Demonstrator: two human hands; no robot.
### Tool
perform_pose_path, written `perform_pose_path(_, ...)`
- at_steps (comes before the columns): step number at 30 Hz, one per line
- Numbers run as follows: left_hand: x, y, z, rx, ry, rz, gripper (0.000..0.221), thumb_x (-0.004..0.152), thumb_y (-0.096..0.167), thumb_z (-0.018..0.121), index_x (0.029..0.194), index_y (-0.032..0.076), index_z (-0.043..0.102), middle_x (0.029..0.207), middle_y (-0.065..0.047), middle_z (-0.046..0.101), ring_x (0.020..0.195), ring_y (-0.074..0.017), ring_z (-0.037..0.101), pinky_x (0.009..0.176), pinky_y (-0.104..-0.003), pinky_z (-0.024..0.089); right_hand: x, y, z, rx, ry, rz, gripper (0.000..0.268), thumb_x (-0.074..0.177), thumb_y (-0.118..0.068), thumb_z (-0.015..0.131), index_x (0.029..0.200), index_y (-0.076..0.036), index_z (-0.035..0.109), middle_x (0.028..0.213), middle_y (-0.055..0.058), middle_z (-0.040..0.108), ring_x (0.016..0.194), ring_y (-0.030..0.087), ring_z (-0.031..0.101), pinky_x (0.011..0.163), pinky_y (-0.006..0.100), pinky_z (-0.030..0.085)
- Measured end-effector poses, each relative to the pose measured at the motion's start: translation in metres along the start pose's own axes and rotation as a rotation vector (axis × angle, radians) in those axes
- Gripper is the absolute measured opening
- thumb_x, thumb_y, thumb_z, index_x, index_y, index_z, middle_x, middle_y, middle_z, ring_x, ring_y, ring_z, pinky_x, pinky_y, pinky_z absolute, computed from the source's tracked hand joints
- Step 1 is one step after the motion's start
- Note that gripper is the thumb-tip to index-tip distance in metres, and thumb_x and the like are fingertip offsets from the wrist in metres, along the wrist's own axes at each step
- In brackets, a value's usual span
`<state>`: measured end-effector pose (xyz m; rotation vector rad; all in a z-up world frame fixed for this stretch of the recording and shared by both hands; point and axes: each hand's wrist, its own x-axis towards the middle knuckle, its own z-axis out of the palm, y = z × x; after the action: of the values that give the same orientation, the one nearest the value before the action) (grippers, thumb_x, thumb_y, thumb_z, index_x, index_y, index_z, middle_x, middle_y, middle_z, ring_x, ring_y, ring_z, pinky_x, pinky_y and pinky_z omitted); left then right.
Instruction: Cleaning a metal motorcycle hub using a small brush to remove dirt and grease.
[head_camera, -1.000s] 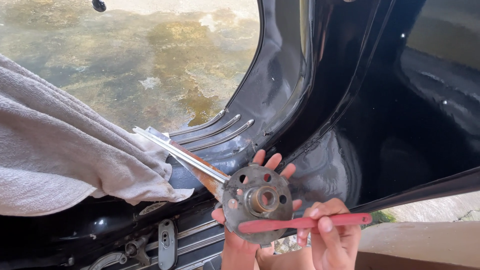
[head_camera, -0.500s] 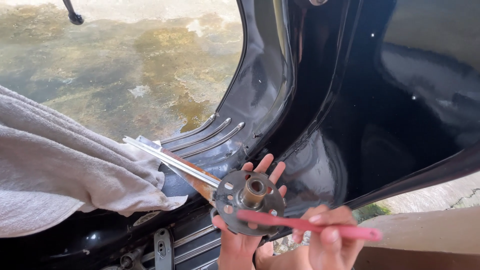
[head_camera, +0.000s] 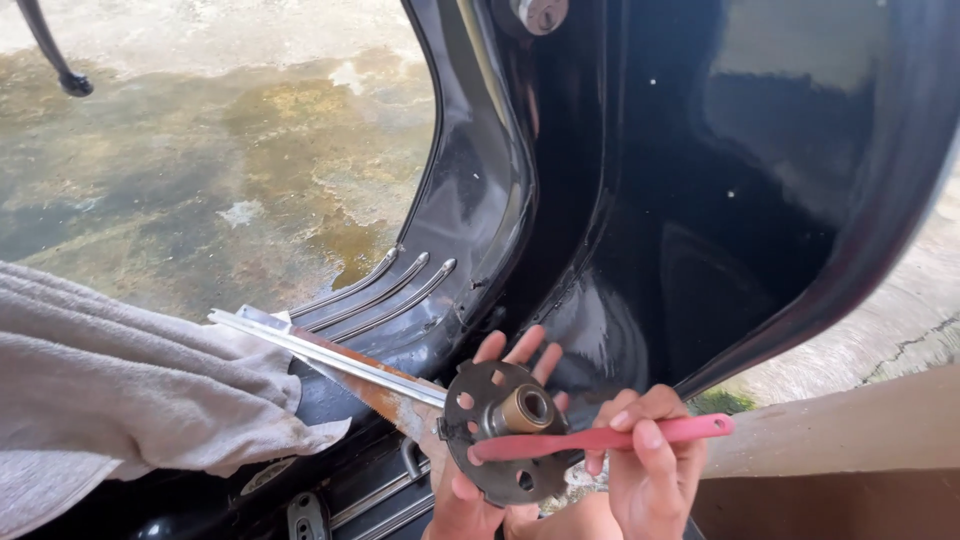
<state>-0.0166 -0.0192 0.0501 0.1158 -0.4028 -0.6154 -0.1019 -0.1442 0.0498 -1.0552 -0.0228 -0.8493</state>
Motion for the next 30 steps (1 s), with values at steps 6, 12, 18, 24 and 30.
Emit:
perform_pose_path(6,0.004,-0.013,-0.049,-0.227,-0.056,-0.071,0.12,0.063,0.041,0.101,0.157,0.014,0.03,0.155,-0.044,0.031,0.147,-0.0517,0.035,0.114,-0.057,0.048,-0.013,0.006,0.016,-0.026,0.039,-0.023,0.013,0.097,-0.008,0.057,0.097,0.005,0.06,0.086,0.019,0.064,0.058,0.02,0.062,0.049,0.028,0.052)
perform_pose_path(12,0.0,-0.011,-0.049,-0.182,-0.133,-0.123,0.124,0.072,0.041,0.103,0.159,0.014,0.018,0.155,-0.043,0.029,0.144,-0.0525,0.037,0.112,-0.062,0.05,-0.009,0.001,0.002,-0.008,-0.036,-0.029,0.014,0.099,-0.009,0.058,0.098,0.005,0.061,0.089,0.018,0.066,0.059,0.02,0.061,0.055,0.028,0.053)
perform_pose_path(18,-0.001,-0.025,-0.053,0.124,0.015,0.223,0.113,0.066,0.054,0.105,0.141,-0.002,0.043,0.125,-0.018,0.06,0.122,-0.0266,0.057,0.114,-0.037,0.042,-0.01,0.007,0.012,0.106,0.071,0.004,0.011,0.098,-0.006,0.054,0.097,0.005,0.056,0.075,0.018,0.06,0.054,0.019,0.06,0.041,0.024,0.048)
perform_pose_path(24,-0.015,-0.007,-0.061,0.06,0.27,0.266,0.081,0.08,0.024,0.099,0.138,0.011,0.044,0.121,-0.011,0.048,0.101,-0.0155,0.056,0.077,-0.025,0.052,-0.012,0.001,0.01,0.085,-0.059,0.093,0.02,0.094,-0.015,0.065,0.096,0.004,0.057,0.075,0.022,0.066,0.054,0.024,0.065,0.049,0.029,0.051)
perform_pose_path(30,0.011,0.02,0.008,0.103,0.986,0.12,0.061,0.093,-0.001,0.038,0.15,0.021,0.039,0.154,-0.009,0.049,0.131,-0.0247,0.048,0.111,-0.05,0.039,-0.014,-0.001,0.026,0.027,-0.061,0.033,0.028,0.101,-0.013,0.052,0.105,0.012,0.065,0.098,0.039,0.072,0.069,0.033,0.074,0.05,0.028,0.055)
